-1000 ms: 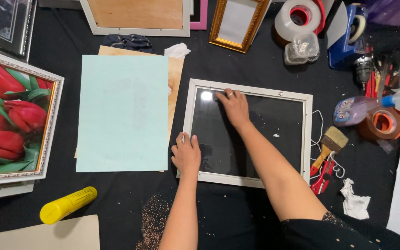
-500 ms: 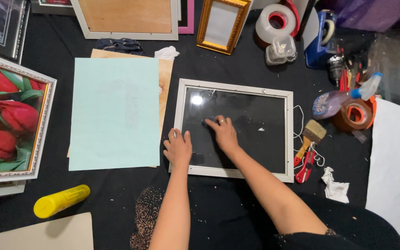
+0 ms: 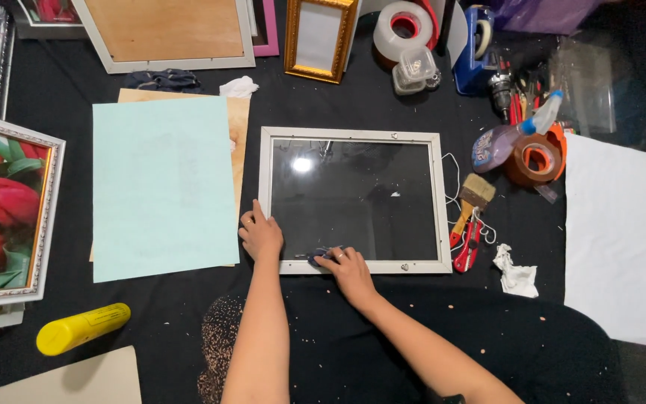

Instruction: The person brushes a glass pane in a frame, sprays it with a liquid, and wipes it with a cloth.

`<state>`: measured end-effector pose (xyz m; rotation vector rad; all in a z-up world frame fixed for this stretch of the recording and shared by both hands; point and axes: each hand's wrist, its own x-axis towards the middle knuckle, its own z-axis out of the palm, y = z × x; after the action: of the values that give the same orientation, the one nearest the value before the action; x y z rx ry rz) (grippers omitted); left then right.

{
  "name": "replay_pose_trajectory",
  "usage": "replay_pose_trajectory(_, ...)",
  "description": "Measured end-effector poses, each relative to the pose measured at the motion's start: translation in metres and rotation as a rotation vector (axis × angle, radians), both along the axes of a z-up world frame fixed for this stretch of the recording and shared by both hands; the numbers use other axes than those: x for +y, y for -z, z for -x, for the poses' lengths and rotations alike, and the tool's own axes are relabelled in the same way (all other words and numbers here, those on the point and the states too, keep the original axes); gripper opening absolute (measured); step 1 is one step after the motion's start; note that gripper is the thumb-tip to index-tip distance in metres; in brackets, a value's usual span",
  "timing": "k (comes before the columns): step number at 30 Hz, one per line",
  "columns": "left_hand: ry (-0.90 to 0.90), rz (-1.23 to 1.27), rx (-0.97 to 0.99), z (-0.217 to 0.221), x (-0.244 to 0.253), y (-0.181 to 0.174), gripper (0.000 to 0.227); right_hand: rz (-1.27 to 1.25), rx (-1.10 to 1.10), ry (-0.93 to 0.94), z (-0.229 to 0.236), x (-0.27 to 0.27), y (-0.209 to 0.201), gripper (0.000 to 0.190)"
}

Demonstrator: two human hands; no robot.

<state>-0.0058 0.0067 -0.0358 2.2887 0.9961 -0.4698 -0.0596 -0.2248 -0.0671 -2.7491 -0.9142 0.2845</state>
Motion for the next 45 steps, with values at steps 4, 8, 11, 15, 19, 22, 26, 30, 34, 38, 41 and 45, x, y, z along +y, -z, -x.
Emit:
replay_pose_trajectory(4, -0.123, -0.023, -0.006, -0.003, 0.011, 0.049, 0.056, -0.044, -0.137, -0.031, -0.014, 0.005, 0.01, 0.027)
replay_pose_trajectory(8, -0.178, 0.0, -0.038, -0.002, 0.017, 0.07, 0.038, -0.009, -0.336, -0.061, -0.052, 0.007, 0.015, 0.027)
replay_pose_trajectory(11, -0.18, 0.014, -0.031, -0.004, 0.02, 0.068, 0.031, -0.003, -0.406, -0.019, -0.099, 0.007, 0.022, 0.027)
replay_pose_trajectory(15, -0.182, 0.074, -0.001, -0.005, 0.02, 0.034, 0.029, 0.052, -0.446, 0.058, -0.178, 0.007, 0.029, 0.027)
replay_pose_trajectory(19, -0.178, 0.084, 0.019, -0.006, 0.025, 0.029, 0.03, 0.124, -0.439, 0.093, -0.249, 0.011, 0.019, 0.028)
replay_pose_trajectory(22, -0.18, 0.071, 0.037, -0.008, 0.025, 0.027, 0.03, 0.131, -0.404, 0.219, -0.281, 0.011, 0.033, 0.029)
replay_pose_trajectory(26, -0.18, 0.07, 0.032, -0.008, 0.024, 0.025, 0.032, 0.032, -0.284, 0.282, -0.263, 0.01, 0.035, 0.034)
replay_pose_trajectory(30, -0.207, 0.111, -0.005, -0.008, 0.026, 0.017, 0.032, 0.021, -0.171, 0.261, -0.223, 0.003, 0.013, 0.034)
replay_pose_trajectory(34, -0.19, 0.105, -0.034, -0.007, 0.031, 0.031, 0.034, 0.063, -0.134, 0.22, -0.162, -0.011, 0.001, 0.035)
replay_pose_trajectory(38, -0.21, 0.094, -0.048, -0.005, 0.029, 0.032, 0.033, 0.061, -0.046, 0.157, -0.089, -0.022, -0.012, 0.036)
replay_pose_trajectory(41, -0.22, 0.07, -0.056, -0.005, 0.027, 0.033, 0.032, 0.09, -0.056, 0.078, -0.041, -0.026, -0.011, 0.032)
replay_pose_trajectory(45, -0.229, 0.038, -0.065, -0.004, 0.022, 0.038, 0.031, 0.088, -0.051, 0.015, -0.004, -0.03, -0.009, 0.029)
